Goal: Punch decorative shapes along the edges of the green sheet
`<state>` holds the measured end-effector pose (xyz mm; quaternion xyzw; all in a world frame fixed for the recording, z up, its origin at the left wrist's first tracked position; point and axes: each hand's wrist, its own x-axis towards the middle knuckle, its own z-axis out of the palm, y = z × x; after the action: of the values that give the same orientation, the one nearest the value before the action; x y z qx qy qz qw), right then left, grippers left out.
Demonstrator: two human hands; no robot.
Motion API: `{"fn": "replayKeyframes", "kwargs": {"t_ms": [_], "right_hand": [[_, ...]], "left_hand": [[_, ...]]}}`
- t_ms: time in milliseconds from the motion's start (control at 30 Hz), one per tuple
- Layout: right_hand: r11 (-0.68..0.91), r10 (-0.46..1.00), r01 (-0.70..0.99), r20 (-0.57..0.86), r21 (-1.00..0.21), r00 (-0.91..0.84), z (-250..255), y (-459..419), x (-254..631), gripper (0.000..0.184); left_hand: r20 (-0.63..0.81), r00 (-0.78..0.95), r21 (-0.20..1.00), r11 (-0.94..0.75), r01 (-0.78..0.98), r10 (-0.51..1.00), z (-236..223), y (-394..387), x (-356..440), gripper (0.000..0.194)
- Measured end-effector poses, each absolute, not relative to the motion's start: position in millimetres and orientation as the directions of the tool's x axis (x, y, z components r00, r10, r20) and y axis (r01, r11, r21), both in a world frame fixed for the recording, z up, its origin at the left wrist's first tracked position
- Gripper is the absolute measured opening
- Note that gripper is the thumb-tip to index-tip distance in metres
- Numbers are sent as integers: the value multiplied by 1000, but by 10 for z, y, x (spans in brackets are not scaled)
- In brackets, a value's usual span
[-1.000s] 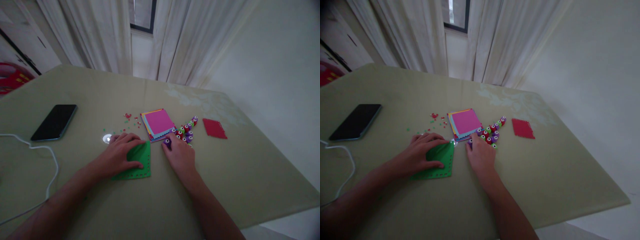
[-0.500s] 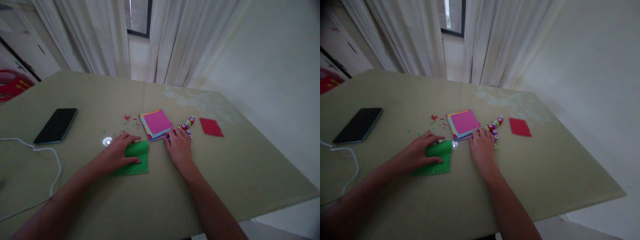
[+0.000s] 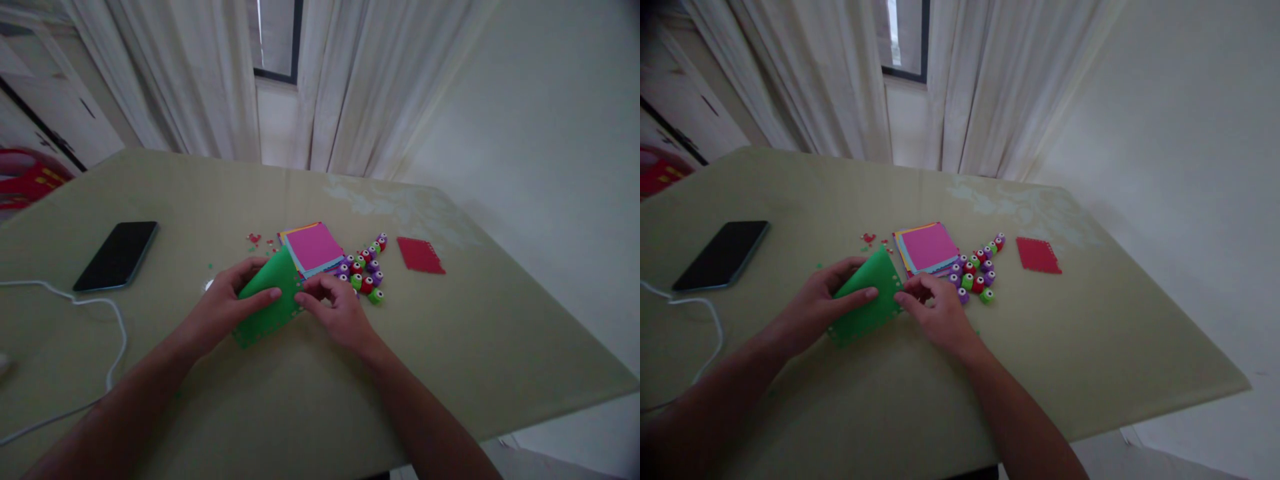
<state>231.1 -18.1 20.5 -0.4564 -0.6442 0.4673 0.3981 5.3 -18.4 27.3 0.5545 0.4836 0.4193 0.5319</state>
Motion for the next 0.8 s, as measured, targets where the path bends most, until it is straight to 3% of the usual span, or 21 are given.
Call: {"fn": "replayKeyframes", "kwargs": {"t_ms": [200,367,500,633,800], "right_hand": [[-3,948,56,-21,-998,-318,171,-116,2393,29],[-87,940,-54,-64,-995,-334,186,-92,2418,30],[-100,936,-57,-74,-993,-344,197,-82,2434,30],[-59,935,5,-57,-998,-351,213,-80,2463,31],[-25,918,91,-58,-996,-391,221,-79,2463,35]], "left_hand": [[-140,75,964,153,-219,987,282,-193,65,51],[-134,-7,953,127,-275,991,337,-188,70,55],[-72,-85,973,51,-226,994,354,-173,48,56],[37,-168,997,-48,-64,985,313,-147,11,59],[106,-82,982,-91,167,991,281,-161,25,50]]}}
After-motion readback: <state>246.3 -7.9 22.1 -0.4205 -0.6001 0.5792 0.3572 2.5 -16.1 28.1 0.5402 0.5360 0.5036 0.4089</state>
